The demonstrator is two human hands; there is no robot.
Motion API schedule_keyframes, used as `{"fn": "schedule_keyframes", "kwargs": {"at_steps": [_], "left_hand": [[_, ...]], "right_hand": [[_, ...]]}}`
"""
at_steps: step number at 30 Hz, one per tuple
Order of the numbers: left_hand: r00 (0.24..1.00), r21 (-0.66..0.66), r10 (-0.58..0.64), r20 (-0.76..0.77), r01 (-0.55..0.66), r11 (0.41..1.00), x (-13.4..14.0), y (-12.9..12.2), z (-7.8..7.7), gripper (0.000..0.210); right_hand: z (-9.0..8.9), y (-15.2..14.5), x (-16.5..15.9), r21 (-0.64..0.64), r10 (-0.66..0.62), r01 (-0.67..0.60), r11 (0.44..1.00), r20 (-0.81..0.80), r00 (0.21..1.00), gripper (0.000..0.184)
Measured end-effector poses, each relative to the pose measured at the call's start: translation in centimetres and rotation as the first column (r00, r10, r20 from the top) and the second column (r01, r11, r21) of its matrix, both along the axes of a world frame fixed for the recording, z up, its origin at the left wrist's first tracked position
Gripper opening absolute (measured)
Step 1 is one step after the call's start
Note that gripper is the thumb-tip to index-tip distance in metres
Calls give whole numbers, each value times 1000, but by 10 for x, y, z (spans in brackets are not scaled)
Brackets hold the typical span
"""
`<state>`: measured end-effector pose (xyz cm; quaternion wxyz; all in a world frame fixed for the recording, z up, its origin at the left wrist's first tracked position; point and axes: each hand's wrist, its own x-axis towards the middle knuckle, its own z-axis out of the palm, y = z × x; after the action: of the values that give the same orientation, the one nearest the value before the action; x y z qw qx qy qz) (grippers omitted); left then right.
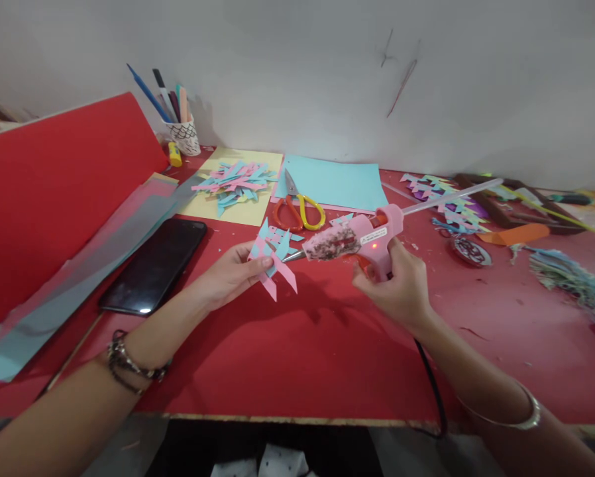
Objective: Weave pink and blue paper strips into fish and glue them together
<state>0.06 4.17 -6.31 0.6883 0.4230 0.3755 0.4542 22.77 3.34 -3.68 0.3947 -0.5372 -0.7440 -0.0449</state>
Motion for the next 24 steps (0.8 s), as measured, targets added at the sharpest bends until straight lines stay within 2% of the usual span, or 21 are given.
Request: {"fn": "schedule_keyframes", "kwargs": {"at_steps": [9,18,24], "left_hand": [[997,-32,73,13,-73,997,-2,0,-2,33],[999,11,18,42,-18,1000,-2,0,0,29],[993,-8,92,68,-92,996,-2,1,-1,31]], "right_hand": [[0,0,1,21,36,-37,999,12,999,26],[1,-1,0,48,66,-67,997,20,998,28],[1,0,2,69,88,-90,994,41,995,29]]}}
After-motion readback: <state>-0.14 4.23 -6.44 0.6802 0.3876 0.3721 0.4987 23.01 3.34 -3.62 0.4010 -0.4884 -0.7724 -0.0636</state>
